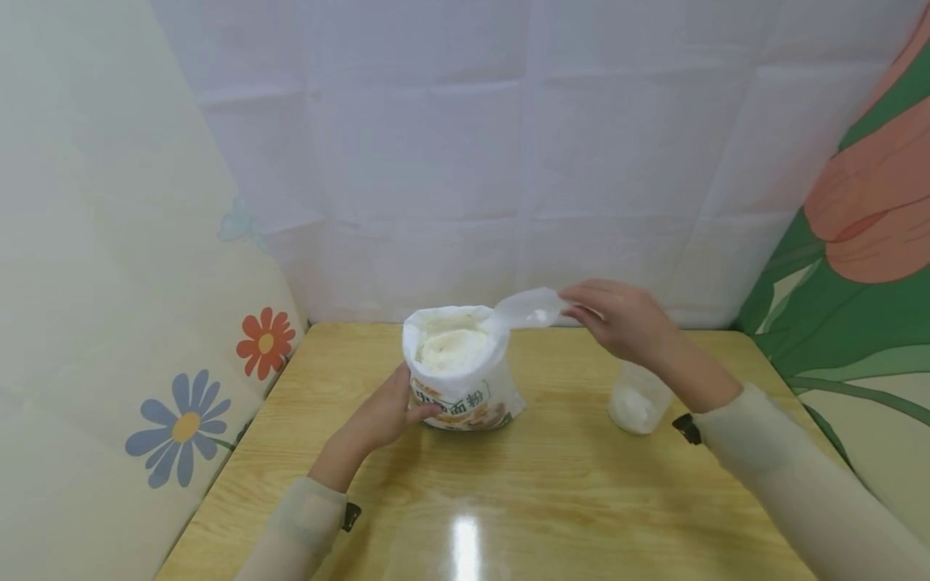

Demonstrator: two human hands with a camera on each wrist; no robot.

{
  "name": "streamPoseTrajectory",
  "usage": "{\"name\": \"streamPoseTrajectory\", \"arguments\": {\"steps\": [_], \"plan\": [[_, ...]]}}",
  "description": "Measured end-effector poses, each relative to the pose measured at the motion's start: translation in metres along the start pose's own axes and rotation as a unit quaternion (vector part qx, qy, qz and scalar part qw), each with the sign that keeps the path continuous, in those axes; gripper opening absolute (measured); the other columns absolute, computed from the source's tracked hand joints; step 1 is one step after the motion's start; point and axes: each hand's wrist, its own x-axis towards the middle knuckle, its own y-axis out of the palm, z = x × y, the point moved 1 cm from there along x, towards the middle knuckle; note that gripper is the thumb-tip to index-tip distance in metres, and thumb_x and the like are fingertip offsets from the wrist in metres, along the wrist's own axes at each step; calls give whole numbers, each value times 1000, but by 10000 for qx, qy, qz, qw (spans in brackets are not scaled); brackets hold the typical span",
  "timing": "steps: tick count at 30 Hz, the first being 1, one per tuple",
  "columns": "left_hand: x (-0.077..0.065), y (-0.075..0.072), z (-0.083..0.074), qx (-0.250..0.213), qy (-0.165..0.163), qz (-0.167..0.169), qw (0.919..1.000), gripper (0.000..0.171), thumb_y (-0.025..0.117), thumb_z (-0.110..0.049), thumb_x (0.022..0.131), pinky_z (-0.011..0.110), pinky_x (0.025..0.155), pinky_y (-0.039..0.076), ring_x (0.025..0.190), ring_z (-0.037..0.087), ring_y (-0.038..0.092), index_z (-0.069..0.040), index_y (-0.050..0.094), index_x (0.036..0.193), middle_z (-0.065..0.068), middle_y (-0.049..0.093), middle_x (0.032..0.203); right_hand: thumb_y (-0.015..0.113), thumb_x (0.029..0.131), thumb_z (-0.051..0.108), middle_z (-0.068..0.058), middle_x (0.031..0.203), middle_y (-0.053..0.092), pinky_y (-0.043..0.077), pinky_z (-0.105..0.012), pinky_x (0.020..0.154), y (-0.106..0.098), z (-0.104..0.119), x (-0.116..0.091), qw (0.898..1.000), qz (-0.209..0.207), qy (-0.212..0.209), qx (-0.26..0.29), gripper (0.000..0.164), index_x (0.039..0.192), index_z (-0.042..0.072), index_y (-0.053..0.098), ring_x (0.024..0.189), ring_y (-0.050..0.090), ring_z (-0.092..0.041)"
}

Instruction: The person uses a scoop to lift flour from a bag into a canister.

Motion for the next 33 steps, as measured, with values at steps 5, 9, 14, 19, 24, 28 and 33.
{"name": "streamPoseTrajectory", "arguments": {"steps": [5, 9, 14, 19, 24, 28, 33], "plan": [[0, 1, 1, 37, -14, -15, 10000, 94, 76, -39, 89, 43, 122, 30, 145, 17, 37, -29, 15, 159, -5, 42, 151, 73, 93, 7, -13, 106, 75, 61, -48, 82, 4, 6, 16, 9932, 940, 678, -80, 22, 114, 1, 74, 96, 72, -31], [1, 1, 2, 39, -63, -5, 10000, 93, 77, -39, 88, 43, 122, 31, 145, 17, 38, -28, 16, 158, -5, 43, 150, 68, 97, 10, -15, 111, 74, 60, -49, 86, 7, 7, 27, 9867, 1417, 780, -137, 23, 116, 0, 73, 100, 71, -33], [1, 2, 1, 46, -44, -34, 10000, 93, 77, -39, 88, 44, 122, 30, 145, 18, 37, -28, 16, 158, -5, 42, 151, 67, 98, 12, -16, 113, 72, 59, -49, 89, 11, 9, 44, 9770, 1968, 768, -294, 24, 118, 0, 72, 103, 69, -34], [0, 1, 1, 63, -11, -44, 10000, 94, 77, -37, 89, 44, 123, 29, 146, 19, 37, -26, 15, 159, -2, 41, 152, 63, 100, 16, -13, 112, 71, 59, -47, 85, 18, 17, 64, 9580, 2637, 1057, -383, 25, 121, 5, 72, 103, 68, -32], [1, 1, 0, 8, 71, -30, 10000, 91, 76, -38, 89, 43, 123, 29, 145, 17, 37, -25, 17, 158, -3, 42, 151, 64, 100, 16, -10, 102, 71, 60, -45, 74, 26, 24, 79, 9480, 2978, 970, -561, 15, 107, 8, 74, 92, 68, -30], [1, 1, -1, -23, 66, 7, 10000, 89, 76, -39, 89, 41, 123, 29, 144, 15, 38, -26, 19, 157, -5, 43, 149, 64, 100, 16, -10, 100, 70, 60, -43, 71, 32, 27, 87, 9397, 3195, 1029, -654, 13, 103, 8, 73, 87, 67, -29], [0, -1, -2, -91, 15, 46, 9999, 88, 76, -37, 89, 42, 122, 30, 143, 16, 39, -26, 20, 157, -6, 44, 148, 65, 98, 16, -9, 95, 69, 59, -41, 72, 40, 32, 95, 9342, 3310, 1124, -712, 10, 98, 8, 72, 84, 65, -28]]}}
